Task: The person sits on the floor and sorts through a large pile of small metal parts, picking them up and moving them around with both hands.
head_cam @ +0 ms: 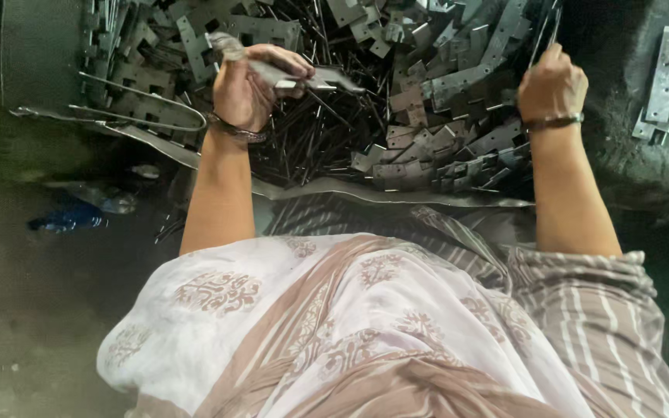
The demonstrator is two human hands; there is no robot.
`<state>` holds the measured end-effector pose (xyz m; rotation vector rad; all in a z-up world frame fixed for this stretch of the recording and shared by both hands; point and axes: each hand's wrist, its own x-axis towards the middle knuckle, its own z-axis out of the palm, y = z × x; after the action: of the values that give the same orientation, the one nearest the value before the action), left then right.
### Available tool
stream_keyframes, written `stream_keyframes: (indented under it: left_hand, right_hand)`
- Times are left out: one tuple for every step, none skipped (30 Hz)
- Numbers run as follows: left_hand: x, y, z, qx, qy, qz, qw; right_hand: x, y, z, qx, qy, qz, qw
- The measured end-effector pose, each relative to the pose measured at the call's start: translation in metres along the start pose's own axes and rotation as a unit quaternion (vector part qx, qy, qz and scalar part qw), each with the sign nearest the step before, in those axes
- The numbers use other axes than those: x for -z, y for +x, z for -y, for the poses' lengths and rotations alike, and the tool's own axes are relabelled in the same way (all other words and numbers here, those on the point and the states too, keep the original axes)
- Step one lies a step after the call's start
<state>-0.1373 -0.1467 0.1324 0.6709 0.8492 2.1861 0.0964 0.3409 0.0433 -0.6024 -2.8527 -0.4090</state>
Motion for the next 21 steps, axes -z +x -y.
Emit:
stream_keyframes:
  left_hand:
    - [-0.001, -0.002, -0.001, -0.05, -0.009, 0.006, 0.999]
    - [0.001, -0.004, -0.001, -0.099, -0.017, 0.013, 0.995]
    - [0.006, -0.003, 0.002, -0.148, -0.025, 0.021, 0.989]
    - [0.014, -0.004, 0.008, -0.157, -0.039, 0.028, 0.986]
    - [0.024, -0.001, 0.013, -0.166, -0.052, 0.034, 0.984]
    - [0.035, 0.006, 0.022, -0.175, -0.066, 0.044, 0.981]
    - [0.045, 0.004, 0.033, -0.165, -0.043, -0.01, 0.985]
    - [0.053, 0.005, 0.045, -0.154, -0.019, -0.062, 0.986]
    - [0.06, 0.009, 0.059, -0.143, 0.006, -0.114, 0.983]
    - [0.064, 0.014, 0.078, -0.101, 0.152, -0.162, 0.97]
    - [0.064, 0.024, 0.1, -0.055, 0.294, -0.205, 0.932]
    - [0.064, 0.031, 0.117, -0.011, 0.429, -0.243, 0.87]
    - [0.061, 0.033, 0.137, -0.046, 0.579, -0.146, 0.801]
    - [0.057, 0.039, 0.154, -0.082, 0.707, -0.043, 0.701]
    - [0.056, 0.039, 0.165, -0.098, 0.769, 0.001, 0.632]
    - [0.053, 0.038, 0.175, -0.113, 0.821, 0.047, 0.558]
    - [0.052, 0.039, 0.18, -0.128, 0.864, 0.092, 0.478]
    - [0.05, 0.038, 0.184, -0.158, 0.868, 0.1, 0.46]
    - [0.049, 0.036, 0.184, -0.187, 0.871, 0.108, 0.441]
    - [0.048, 0.038, 0.182, -0.22, 0.872, 0.115, 0.421]
    - [0.047, 0.039, 0.179, -0.231, 0.852, 0.117, 0.455]
  right_hand:
    - [0.021, -0.016, 0.011, 0.006, 0.012, -0.001, 1.0]
    - [0.043, -0.033, 0.021, 0.01, 0.024, -0.001, 1.0]
    - [0.066, -0.048, 0.027, 0.033, 0.044, -0.055, 0.997]
    - [0.086, -0.062, 0.033, 0.056, 0.064, -0.106, 0.991]
    - [0.103, -0.072, 0.037, 0.037, 0.152, -0.104, 0.982]
    - [0.117, -0.081, 0.04, 0.015, 0.237, -0.101, 0.966]
    - [0.125, -0.085, 0.044, -0.007, 0.32, -0.099, 0.942]
    - [0.128, -0.088, 0.049, -0.038, 0.388, -0.055, 0.919]
    - [0.126, -0.09, 0.056, -0.069, 0.453, -0.011, 0.889]
    - [0.122, -0.091, 0.062, -0.1, 0.515, 0.032, 0.851]
    - [0.118, -0.092, 0.068, -0.09, 0.517, 0.056, 0.849]
    - [0.112, -0.09, 0.073, -0.079, 0.519, 0.08, 0.848]
    - [0.109, -0.088, 0.076, -0.068, 0.52, 0.103, 0.845]
    - [0.108, -0.085, 0.077, -0.062, 0.511, 0.078, 0.854]
    - [0.108, -0.081, 0.077, -0.055, 0.501, 0.054, 0.862]
    - [0.112, -0.082, 0.074, -0.05, 0.49, 0.03, 0.87]
    - [0.118, -0.081, 0.069, -0.083, 0.532, 0.013, 0.842]
    - [0.126, -0.081, 0.062, -0.117, 0.571, -0.004, 0.812]
    - [0.135, -0.081, 0.054, -0.151, 0.608, -0.023, 0.779]
    - [0.145, -0.081, 0.047, -0.198, 0.693, -0.025, 0.692]
    - [0.153, -0.082, 0.043, -0.24, 0.767, -0.028, 0.594]
